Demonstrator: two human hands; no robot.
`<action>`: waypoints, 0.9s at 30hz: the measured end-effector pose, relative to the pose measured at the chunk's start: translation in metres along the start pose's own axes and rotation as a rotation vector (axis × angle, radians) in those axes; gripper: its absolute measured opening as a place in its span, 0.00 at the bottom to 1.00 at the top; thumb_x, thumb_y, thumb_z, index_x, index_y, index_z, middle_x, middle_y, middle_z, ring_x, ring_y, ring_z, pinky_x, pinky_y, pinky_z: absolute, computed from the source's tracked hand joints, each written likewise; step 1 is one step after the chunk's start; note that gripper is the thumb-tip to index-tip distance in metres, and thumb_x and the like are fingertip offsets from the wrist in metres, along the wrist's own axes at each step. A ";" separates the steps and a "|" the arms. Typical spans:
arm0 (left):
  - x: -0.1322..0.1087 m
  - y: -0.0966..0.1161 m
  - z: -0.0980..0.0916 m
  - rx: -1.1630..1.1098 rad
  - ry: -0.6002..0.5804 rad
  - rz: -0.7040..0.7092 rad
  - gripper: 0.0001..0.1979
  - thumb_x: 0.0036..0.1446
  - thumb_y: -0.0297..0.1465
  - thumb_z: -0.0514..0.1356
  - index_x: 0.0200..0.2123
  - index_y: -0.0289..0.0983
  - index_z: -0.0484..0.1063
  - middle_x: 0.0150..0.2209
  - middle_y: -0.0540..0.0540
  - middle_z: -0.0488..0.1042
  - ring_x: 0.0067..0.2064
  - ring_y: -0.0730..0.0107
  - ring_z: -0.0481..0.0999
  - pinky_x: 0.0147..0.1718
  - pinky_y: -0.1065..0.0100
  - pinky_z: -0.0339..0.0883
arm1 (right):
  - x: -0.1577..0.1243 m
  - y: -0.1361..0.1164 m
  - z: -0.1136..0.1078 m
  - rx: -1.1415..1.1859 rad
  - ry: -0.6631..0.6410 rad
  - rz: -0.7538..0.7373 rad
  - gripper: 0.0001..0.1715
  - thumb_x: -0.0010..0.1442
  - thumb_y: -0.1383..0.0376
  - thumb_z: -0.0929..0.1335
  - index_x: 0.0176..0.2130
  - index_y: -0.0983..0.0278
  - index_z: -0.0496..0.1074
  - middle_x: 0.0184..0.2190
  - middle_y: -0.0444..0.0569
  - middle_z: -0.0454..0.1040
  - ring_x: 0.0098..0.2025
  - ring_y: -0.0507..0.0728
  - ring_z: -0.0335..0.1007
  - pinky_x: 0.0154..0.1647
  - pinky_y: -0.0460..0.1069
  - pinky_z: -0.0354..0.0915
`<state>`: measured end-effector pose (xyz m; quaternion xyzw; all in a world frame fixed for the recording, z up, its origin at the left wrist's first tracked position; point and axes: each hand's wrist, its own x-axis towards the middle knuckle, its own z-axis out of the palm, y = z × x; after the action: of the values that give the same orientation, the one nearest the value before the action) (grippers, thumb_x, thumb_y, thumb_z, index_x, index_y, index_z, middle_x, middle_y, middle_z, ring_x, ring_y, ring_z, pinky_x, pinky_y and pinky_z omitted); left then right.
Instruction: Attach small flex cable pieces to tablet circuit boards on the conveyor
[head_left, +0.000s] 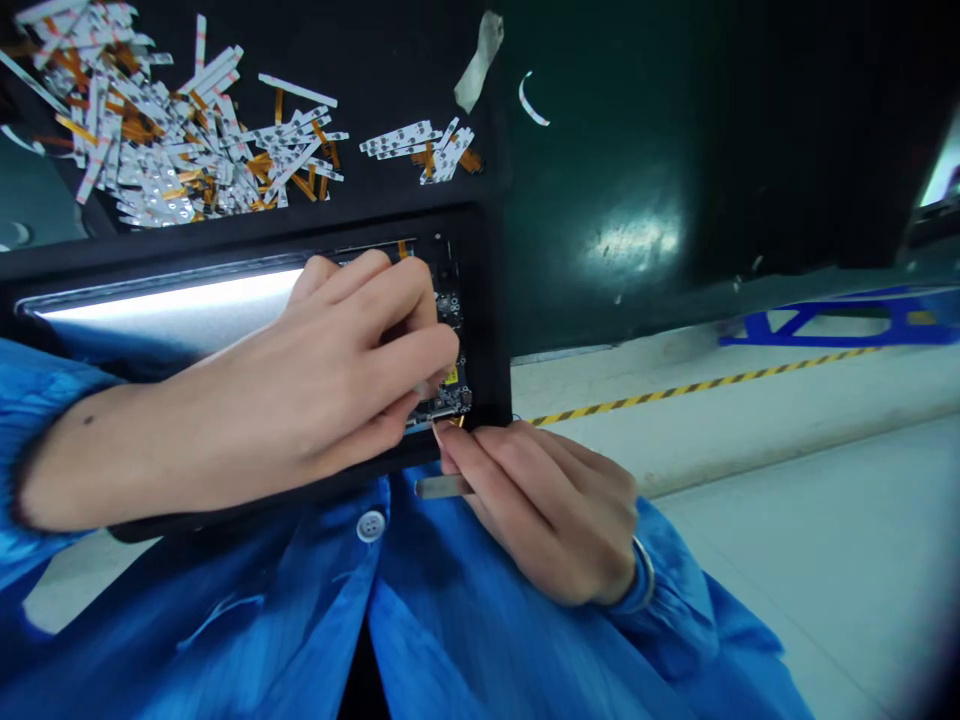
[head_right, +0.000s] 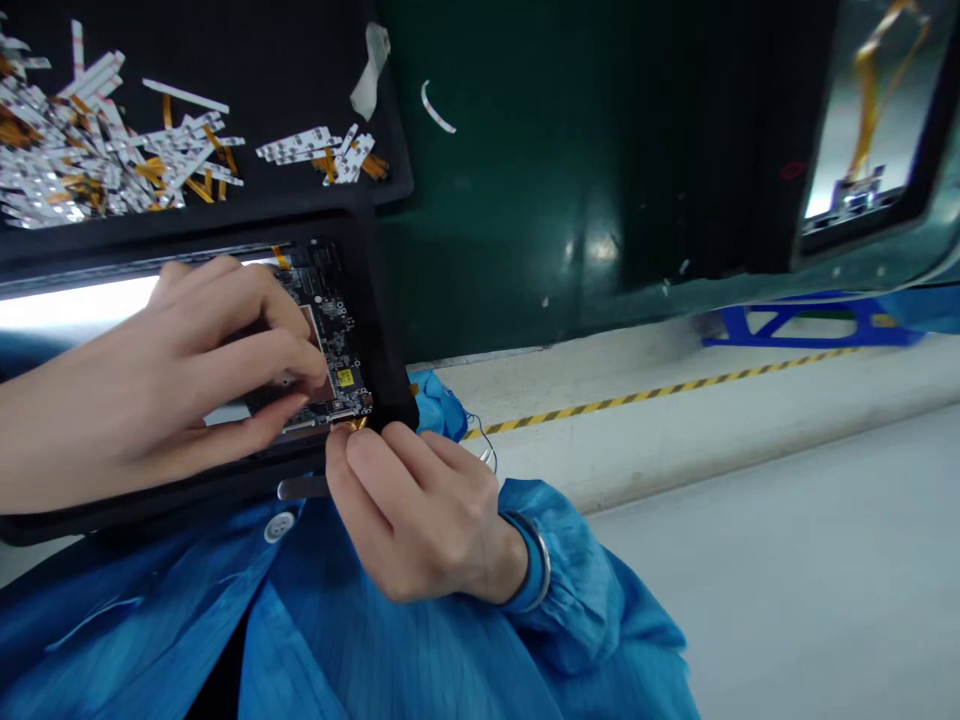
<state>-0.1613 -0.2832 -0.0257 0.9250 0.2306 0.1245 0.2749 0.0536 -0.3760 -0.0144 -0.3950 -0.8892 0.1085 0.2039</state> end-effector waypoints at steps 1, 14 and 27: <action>0.000 -0.001 0.000 -0.004 -0.003 0.003 0.11 0.70 0.30 0.44 0.43 0.36 0.66 0.42 0.42 0.64 0.40 0.61 0.66 0.36 0.58 0.59 | 0.001 0.000 -0.001 -0.002 -0.001 -0.003 0.08 0.62 0.78 0.68 0.42 0.80 0.77 0.31 0.54 0.77 0.29 0.57 0.73 0.25 0.52 0.71; -0.002 -0.002 -0.002 -0.002 -0.006 -0.004 0.12 0.69 0.29 0.42 0.41 0.36 0.64 0.42 0.44 0.62 0.41 0.62 0.66 0.38 0.54 0.62 | 0.009 0.010 0.000 0.149 -0.036 0.158 0.05 0.67 0.72 0.68 0.41 0.68 0.77 0.33 0.46 0.77 0.30 0.51 0.72 0.26 0.47 0.66; -0.002 -0.002 -0.003 -0.017 -0.017 -0.021 0.15 0.68 0.31 0.41 0.43 0.35 0.66 0.42 0.46 0.58 0.43 0.67 0.65 0.42 0.53 0.64 | -0.013 0.030 0.012 0.130 0.053 -0.083 0.11 0.69 0.76 0.64 0.47 0.73 0.75 0.40 0.56 0.78 0.41 0.56 0.78 0.33 0.46 0.76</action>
<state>-0.1654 -0.2815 -0.0243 0.9213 0.2369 0.1155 0.2860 0.0764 -0.3663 -0.0392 -0.3467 -0.8901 0.1468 0.2568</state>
